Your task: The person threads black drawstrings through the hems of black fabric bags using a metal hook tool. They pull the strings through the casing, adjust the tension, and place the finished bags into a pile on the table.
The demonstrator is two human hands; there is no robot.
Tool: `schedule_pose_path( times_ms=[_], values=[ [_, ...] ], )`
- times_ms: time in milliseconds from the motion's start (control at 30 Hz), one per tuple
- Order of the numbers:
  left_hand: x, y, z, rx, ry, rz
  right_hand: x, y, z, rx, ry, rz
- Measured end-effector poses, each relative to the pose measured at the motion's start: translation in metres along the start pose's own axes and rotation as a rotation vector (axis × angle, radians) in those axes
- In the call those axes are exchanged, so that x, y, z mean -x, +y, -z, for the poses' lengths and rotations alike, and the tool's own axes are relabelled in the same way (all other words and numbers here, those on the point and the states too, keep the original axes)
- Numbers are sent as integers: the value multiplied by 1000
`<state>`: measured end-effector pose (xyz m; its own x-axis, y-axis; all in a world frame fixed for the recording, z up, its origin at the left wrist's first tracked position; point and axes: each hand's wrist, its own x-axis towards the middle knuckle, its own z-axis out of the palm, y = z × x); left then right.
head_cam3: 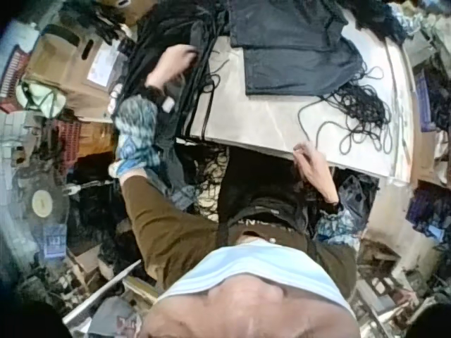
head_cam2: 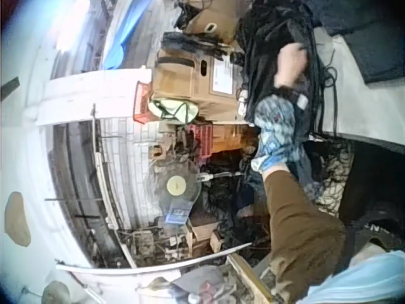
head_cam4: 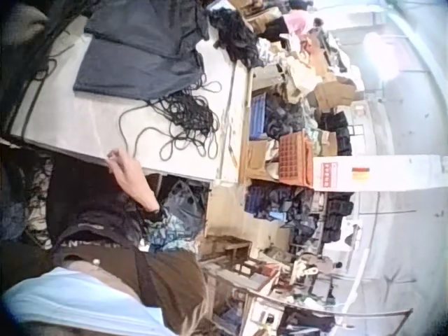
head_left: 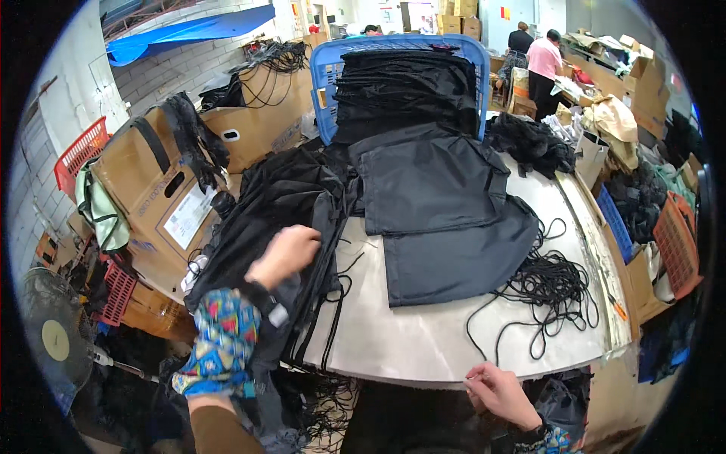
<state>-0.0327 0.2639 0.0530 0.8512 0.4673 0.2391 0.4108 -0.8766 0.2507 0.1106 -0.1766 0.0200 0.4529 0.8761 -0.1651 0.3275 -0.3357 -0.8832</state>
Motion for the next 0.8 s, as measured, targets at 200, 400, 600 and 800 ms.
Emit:
schedule_pose_path(
  times_ms=[200,400,600,800],
  values=[
    [132,231,-45,1005,-466,-305,19,-32,4,-220,-117,142],
    [183,252,-42,1148,-536,-66,52,-33,24,-125,-24,103],
    [228,213,-7,1360,-567,121,65,25,67,-259,649,160],
    [285,172,33,2263,58,-551,47,75,135,-133,981,252]
  ],
)
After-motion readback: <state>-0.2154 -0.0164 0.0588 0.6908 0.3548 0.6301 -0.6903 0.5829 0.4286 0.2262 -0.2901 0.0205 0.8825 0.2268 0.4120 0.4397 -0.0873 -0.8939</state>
